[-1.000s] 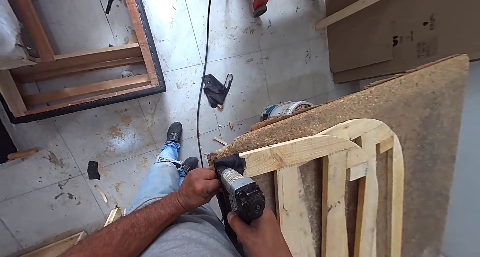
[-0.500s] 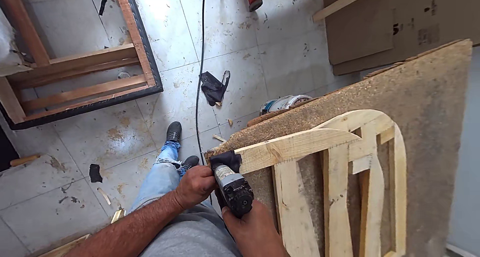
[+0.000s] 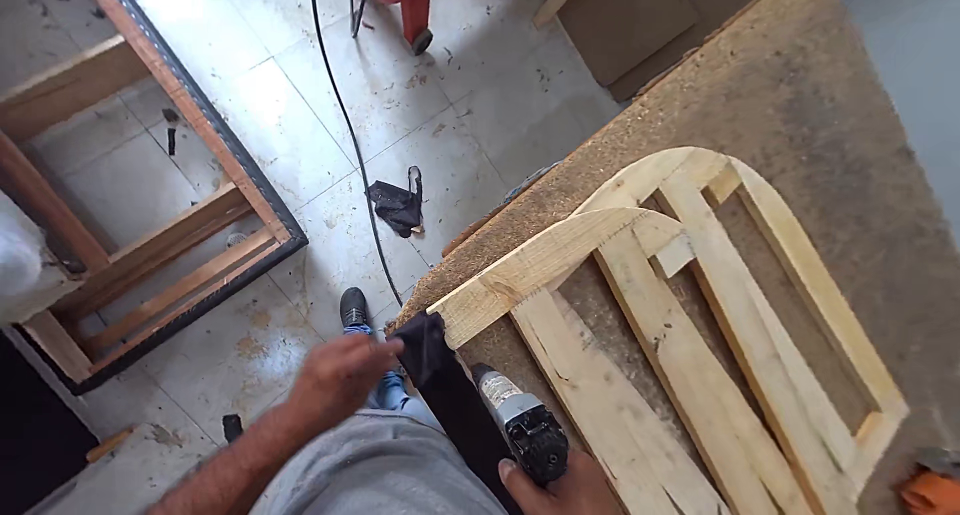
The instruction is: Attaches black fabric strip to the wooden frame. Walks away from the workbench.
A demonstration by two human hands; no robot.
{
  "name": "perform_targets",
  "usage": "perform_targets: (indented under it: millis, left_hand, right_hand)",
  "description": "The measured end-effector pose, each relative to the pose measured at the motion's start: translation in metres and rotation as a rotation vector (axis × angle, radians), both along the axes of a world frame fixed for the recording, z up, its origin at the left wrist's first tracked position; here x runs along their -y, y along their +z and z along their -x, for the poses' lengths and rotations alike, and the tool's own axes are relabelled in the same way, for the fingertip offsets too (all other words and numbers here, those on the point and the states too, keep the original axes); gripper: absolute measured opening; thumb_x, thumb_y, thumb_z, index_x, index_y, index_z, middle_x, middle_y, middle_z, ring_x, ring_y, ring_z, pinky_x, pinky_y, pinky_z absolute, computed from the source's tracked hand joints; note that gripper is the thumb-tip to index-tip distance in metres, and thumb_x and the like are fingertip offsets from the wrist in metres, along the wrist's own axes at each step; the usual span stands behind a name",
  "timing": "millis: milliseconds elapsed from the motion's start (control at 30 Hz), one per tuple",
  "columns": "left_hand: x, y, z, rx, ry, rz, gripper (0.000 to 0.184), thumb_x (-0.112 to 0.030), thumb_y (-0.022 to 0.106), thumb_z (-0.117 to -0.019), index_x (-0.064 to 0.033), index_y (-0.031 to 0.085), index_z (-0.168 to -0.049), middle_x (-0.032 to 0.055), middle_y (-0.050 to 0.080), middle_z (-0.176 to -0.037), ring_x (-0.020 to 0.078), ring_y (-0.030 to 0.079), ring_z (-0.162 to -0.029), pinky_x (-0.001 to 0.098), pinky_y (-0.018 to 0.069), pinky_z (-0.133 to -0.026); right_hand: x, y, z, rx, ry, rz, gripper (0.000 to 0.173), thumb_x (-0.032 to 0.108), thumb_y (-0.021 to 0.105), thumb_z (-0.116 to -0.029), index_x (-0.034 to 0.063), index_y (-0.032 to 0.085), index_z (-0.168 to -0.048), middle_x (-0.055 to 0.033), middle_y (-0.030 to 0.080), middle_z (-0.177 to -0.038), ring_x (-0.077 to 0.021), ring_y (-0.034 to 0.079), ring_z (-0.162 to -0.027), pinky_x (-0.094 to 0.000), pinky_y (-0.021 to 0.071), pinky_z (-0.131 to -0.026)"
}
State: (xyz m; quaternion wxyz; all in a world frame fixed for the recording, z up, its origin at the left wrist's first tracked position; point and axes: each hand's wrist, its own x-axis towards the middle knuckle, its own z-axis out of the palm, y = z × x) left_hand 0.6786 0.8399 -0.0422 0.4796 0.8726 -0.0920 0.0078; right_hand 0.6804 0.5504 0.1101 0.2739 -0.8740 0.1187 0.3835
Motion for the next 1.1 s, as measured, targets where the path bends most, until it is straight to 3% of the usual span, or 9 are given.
perform_targets:
  millis: [200,400,567,667,733,767,867,1033,1100]
  left_hand:
    - [-0.003,0.007,-0.108,-0.192,-0.647,-0.293,0.04,-0.022,0.073,-0.0953,-0.0258,0.067,-0.134,0.0013,0.067,-0.132,0.0206,0.062,-0.124,0.0441,0.0539,-0.103]
    - [0.048,0.003,-0.169,0.029,-1.178,-0.439,0.009,-0.023,0.072,-0.0953,-0.0187,0.08,-0.093,0.0032,0.069,-0.103,0.0232,0.065,-0.102,0.0431,0.0563,-0.087]
    - [0.085,0.004,-0.191,0.224,-1.456,-0.499,0.011,-0.022,0.08,-0.0852,-0.0159,0.075,-0.078,0.0027,0.065,-0.097,0.0266,0.059,-0.104,0.0478,0.0504,-0.085]
    - [0.098,0.007,-0.199,0.252,-1.558,-0.503,0.008,-0.02,0.083,-0.0795,-0.0194,0.075,-0.077,-0.0019,0.065,-0.102,0.0245,0.055,-0.114,0.047,0.0435,-0.094]
    - [0.103,0.007,-0.203,0.228,-1.611,-0.484,0.009,-0.016,0.086,-0.0747,-0.0207,0.079,-0.079,-0.0057,0.069,-0.118,0.0277,0.044,-0.138,0.0544,0.0294,-0.117]
    - [0.105,0.005,-0.205,0.194,-1.635,-0.452,0.011,-0.014,0.086,-0.0728,-0.0192,0.08,-0.08,-0.0064,0.068,-0.126,0.03,0.034,-0.149,0.0601,0.0144,-0.126]
    - [0.115,-0.007,-0.208,0.146,-1.685,-0.411,0.016,-0.016,0.091,-0.0672,-0.018,0.083,-0.081,-0.0126,0.057,-0.149,0.0285,0.015,-0.159,0.0645,-0.0051,-0.125]
    - [0.13,-0.011,-0.206,0.2,-1.737,-0.455,0.009,-0.016,0.079,-0.0779,-0.0171,0.08,-0.087,-0.0025,0.075,-0.101,0.0293,0.051,-0.135,0.0681,-0.0057,-0.124]
    - [0.135,-0.012,-0.204,0.203,-1.741,-0.478,0.008,-0.018,0.074,-0.085,-0.0153,0.08,-0.09,0.0006,0.076,-0.104,0.0323,0.044,-0.144,0.0678,-0.0056,-0.124]
  right_hand:
    - [0.008,-0.002,0.023,0.006,-0.02,-0.084,0.043,0.027,0.076,-0.0838,0.003,0.071,-0.119,-0.0102,0.076,-0.085,-0.0223,0.075,-0.079,-0.0506,0.06,-0.076]
    - [0.0,-0.002,0.024,-0.031,0.034,-0.123,0.05,0.032,0.078,-0.0854,0.0051,0.069,-0.126,-0.0125,0.077,-0.093,-0.0276,0.076,-0.087,-0.0549,0.0593,-0.083]
    - [-0.016,-0.009,0.019,0.026,0.045,-0.092,0.053,0.037,0.078,-0.0845,0.008,0.068,-0.128,-0.0112,0.077,-0.091,-0.0286,0.076,-0.085,-0.0565,0.0599,-0.077]
    - [-0.029,-0.016,0.013,-0.008,0.068,-0.057,0.057,0.04,0.077,-0.0838,0.0116,0.065,-0.132,-0.0116,0.076,-0.092,-0.0312,0.075,-0.085,-0.0587,0.0589,-0.075]
    - [-0.038,-0.023,0.009,-0.015,0.082,-0.054,0.058,0.04,0.076,-0.0846,0.0128,0.064,-0.134,-0.0122,0.076,-0.092,-0.0324,0.075,-0.085,-0.0592,0.0586,-0.074]
    - [-0.041,-0.026,0.007,-0.013,0.085,-0.061,0.058,0.04,0.076,-0.085,0.0126,0.063,-0.135,-0.0128,0.076,-0.093,-0.033,0.075,-0.085,-0.0593,0.0584,-0.074]
    - [-0.047,-0.032,-0.003,-0.021,0.08,-0.083,0.057,0.035,0.076,-0.0846,0.0121,0.063,-0.135,-0.0146,0.076,-0.095,-0.0349,0.074,-0.088,-0.0598,0.0579,-0.076]
    - [-0.047,-0.035,-0.02,-0.054,0.112,-0.047,0.058,0.042,0.074,-0.0853,0.016,0.062,-0.136,-0.0118,0.076,-0.096,-0.0324,0.074,-0.089,-0.0594,0.0579,-0.076]
    - [-0.049,-0.038,-0.025,-0.057,0.111,-0.028,0.058,0.045,0.072,-0.086,0.0175,0.062,-0.136,-0.0102,0.076,-0.097,-0.0305,0.074,-0.09,-0.0581,0.0582,-0.076]
